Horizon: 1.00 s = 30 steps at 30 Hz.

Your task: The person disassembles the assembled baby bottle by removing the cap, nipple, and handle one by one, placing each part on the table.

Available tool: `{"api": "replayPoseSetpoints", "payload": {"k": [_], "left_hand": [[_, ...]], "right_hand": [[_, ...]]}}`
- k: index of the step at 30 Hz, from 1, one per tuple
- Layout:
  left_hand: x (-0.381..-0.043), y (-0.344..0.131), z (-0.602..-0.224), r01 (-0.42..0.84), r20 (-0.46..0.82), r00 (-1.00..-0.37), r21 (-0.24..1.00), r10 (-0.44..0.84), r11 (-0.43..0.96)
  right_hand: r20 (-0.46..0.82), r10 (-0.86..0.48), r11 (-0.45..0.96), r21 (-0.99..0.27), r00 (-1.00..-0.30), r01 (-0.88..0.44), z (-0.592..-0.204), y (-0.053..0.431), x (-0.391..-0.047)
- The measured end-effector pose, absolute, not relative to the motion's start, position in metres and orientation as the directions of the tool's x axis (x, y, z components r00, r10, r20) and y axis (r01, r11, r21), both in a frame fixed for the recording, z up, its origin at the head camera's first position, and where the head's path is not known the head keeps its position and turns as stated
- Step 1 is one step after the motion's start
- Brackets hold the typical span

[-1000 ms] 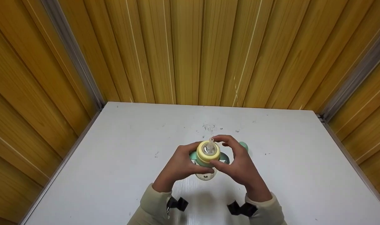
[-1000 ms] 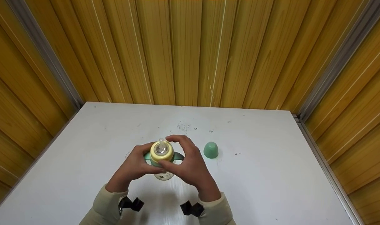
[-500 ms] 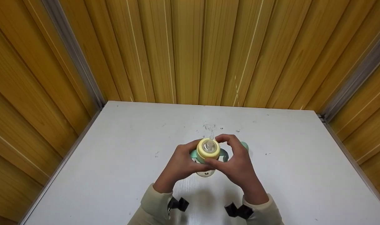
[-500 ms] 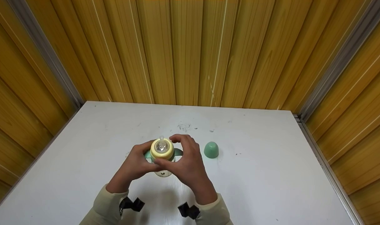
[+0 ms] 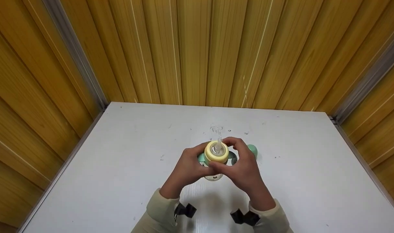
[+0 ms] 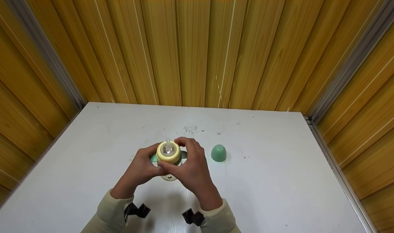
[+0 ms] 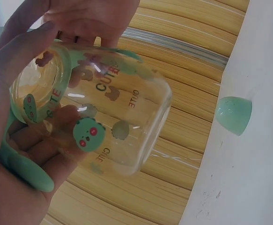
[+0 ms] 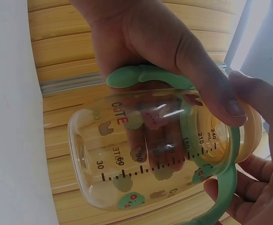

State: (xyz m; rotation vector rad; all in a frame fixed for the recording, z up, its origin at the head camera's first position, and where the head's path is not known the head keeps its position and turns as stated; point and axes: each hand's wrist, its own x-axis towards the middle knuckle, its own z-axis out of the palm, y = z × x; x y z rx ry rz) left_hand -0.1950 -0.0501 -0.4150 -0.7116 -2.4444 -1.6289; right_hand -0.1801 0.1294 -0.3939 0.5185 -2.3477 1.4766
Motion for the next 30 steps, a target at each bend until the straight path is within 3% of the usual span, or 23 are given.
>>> {"api": "replayPoseSetpoints", "payload": {"k": [21, 30], "left_hand": [[-0.195, -0.052, -0.416, 0.459, 0.343, -0.855, 0.850, 0.388, 0.259], [-0.197, -0.056, -0.418, 0.479, 0.359, -0.825, 0.855, 0.436, 0.201]], "right_hand": [[0.442, -0.251, 0.331, -0.797, -0.861, -0.506, -0.393, 0.140, -0.181], [0.476, -0.321, 0.278, -0.779, -0.819, -0.561, -0.392, 0.142, -0.181]]}}
